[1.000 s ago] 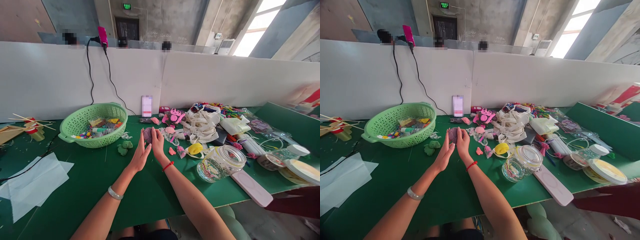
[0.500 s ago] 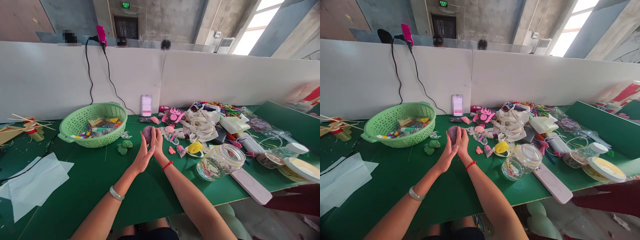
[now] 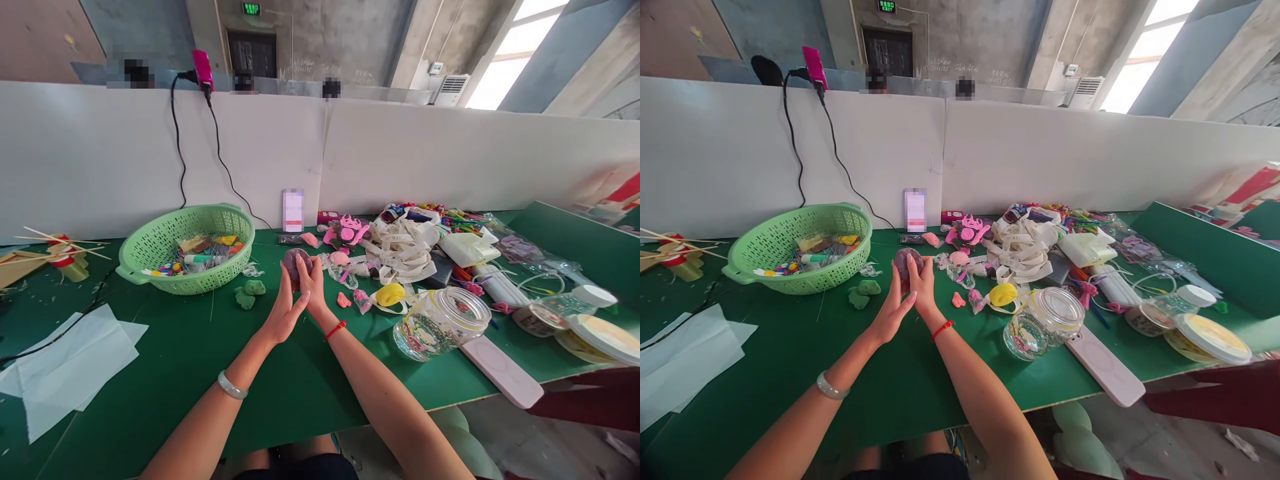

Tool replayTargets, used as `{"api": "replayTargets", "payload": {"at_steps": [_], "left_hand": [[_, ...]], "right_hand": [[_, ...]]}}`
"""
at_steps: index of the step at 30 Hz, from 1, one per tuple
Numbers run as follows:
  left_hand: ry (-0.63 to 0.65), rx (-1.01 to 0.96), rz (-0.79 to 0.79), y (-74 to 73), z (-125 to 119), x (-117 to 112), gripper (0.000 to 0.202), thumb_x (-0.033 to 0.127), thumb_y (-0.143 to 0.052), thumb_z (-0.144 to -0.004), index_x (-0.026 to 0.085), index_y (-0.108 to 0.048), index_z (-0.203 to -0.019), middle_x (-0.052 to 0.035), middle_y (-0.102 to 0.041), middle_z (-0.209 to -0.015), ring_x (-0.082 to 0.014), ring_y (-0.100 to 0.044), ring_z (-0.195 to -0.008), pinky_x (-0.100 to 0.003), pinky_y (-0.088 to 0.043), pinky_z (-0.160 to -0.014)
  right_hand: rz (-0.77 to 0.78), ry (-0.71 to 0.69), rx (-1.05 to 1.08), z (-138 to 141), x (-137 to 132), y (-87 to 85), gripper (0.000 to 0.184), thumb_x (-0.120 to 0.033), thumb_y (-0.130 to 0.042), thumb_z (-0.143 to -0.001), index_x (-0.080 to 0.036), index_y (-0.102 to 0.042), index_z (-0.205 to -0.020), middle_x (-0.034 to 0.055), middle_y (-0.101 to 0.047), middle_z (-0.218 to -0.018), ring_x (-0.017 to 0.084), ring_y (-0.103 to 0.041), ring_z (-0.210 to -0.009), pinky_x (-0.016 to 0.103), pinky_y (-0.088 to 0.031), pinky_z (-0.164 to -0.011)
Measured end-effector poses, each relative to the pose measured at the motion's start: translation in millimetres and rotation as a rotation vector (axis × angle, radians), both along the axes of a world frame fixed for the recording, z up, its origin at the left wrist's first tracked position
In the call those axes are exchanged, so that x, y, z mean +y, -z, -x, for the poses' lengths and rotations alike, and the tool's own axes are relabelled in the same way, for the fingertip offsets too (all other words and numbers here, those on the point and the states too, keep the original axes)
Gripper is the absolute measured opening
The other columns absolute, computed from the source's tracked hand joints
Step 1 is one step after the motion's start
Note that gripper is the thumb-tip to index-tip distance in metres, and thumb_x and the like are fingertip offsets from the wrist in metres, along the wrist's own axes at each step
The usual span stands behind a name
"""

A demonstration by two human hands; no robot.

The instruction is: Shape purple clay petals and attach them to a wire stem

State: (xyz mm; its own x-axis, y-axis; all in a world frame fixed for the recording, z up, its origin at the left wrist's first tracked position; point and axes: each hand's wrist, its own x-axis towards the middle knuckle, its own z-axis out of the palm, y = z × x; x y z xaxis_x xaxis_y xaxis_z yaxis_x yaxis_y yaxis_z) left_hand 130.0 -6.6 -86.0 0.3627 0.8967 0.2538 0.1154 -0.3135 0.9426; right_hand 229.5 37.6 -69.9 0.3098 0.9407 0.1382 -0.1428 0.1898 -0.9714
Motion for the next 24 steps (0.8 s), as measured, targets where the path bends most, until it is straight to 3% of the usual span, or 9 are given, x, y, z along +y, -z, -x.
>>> {"api": "replayTargets", "payload": {"at_steps": [6,11,16,21,24], "left_hand": [[-0.037,-0.053,-0.008,0.8,0.9,2.3,0.09,0.06,-0.041,-0.104,0.032,0.018,-0.166,-0.006,0.012,-0.177,-0.028,-0.002,-0.164,-0.049,-0.018,-0.133],[-0.006,0.017,-0.024,5.1,0.1,2.0,0.096,0.06,-0.049,-0.101,0.032,0.017,-0.166,-0.0079,0.009,-0.178,-0.031,-0.002,-0.164,-0.051,-0.02,-0.132],[-0.024,0.01,-0.027,0.7,1.0,0.9,0.096,0.059,-0.05,-0.101,0.029,0.013,-0.167,-0.0109,0.007,-0.178,-0.0314,-0.005,-0.164,-0.051,-0.021,-0.132],[-0.023,0.002,-0.044,-6.8,1.3,0.6,0.095,0.061,-0.051,-0.1,0.026,0.005,-0.169,-0.0126,0.003,-0.178,-0.0307,-0.008,-0.164,-0.049,-0.023,-0.132],[-0.052,-0.031,-0.014,-7.8,0.1,4.0,0.09,0.061,-0.049,-0.101,0.024,-0.004,-0.169,-0.0131,-0.011,-0.177,-0.0287,-0.019,-0.163,-0.046,-0.029,-0.13]], "right_hand": [[-0.017,-0.028,0.009,-3.5,3.1,1.8,0.041,-0.064,-0.058,-0.091,-0.024,-0.054,-0.096,0.0001,-0.057,-0.075,0.015,-0.057,-0.067,0.028,-0.045,-0.051],[0.077,-0.068,0.057,-2.8,3.5,-0.3,0.039,-0.063,-0.055,-0.091,-0.026,-0.045,-0.091,-0.0028,-0.053,-0.07,0.012,-0.047,-0.048,0.029,-0.037,-0.042],[0.022,-0.033,-0.068,0.3,0.6,-0.6,0.047,-0.071,-0.056,-0.086,-0.027,-0.041,-0.086,-0.0014,-0.056,-0.073,0.013,-0.052,-0.056,0.029,-0.042,-0.047],[-0.016,-0.038,-0.103,-0.5,0.9,2.4,0.047,-0.07,-0.057,-0.086,-0.026,-0.042,-0.085,-0.0029,-0.053,-0.072,0.012,-0.046,-0.059,0.027,-0.04,-0.051],[-0.052,-0.056,-0.066,-2.7,2.9,2.2,0.047,-0.069,-0.058,-0.086,-0.026,-0.041,-0.08,-0.0035,-0.046,-0.071,0.012,-0.042,-0.061,0.027,-0.039,-0.053]]}}
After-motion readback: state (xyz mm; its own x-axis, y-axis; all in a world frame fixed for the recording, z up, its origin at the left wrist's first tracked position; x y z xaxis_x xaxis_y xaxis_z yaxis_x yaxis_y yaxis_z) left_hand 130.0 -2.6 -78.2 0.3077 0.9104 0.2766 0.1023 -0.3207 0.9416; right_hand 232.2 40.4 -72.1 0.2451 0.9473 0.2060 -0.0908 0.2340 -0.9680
